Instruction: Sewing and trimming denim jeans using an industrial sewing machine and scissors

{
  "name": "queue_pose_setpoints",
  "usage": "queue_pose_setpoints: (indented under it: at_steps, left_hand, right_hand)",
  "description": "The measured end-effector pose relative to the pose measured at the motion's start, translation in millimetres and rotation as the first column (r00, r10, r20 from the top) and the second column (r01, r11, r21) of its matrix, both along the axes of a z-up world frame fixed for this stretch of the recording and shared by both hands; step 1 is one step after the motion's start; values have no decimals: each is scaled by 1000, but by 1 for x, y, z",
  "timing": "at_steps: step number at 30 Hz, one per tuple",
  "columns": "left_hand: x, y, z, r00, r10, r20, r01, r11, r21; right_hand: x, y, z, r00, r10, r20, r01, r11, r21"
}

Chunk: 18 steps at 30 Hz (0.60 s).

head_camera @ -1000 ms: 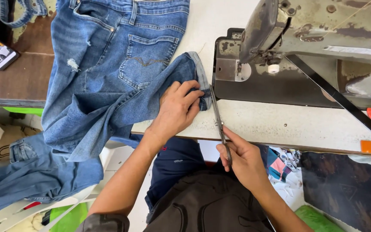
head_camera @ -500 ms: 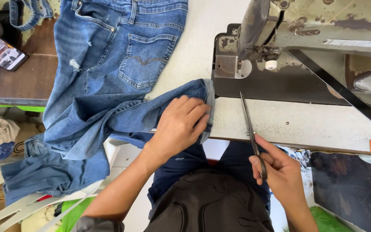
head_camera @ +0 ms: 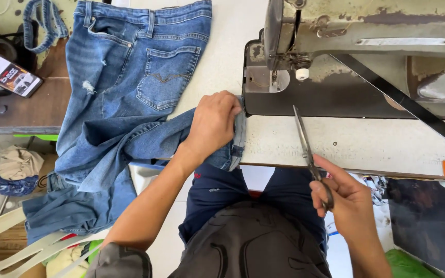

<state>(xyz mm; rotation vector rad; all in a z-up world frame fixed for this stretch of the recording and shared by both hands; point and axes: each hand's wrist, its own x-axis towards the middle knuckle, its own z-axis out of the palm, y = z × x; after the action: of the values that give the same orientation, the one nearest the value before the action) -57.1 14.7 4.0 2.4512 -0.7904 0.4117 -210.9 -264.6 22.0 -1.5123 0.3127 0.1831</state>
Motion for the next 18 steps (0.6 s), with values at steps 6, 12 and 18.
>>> queue_pose_setpoints:
  at_steps: [6,12,18]
  left_hand:
    - [-44,0,38,959,12,-282,-146,876,-460]
    - [-65,-1,44,950,198,-240,-263,924,-279]
    - [-50,-9,5,918,325,-226,-343,938,-42]
  right_hand:
    - [24,-15,30,999,-31,-38,20,960,-279]
    - [51,-48,6,953,232,194,14,607,-794]
    - [58,-41,13,905,400,142,57,217,-975]
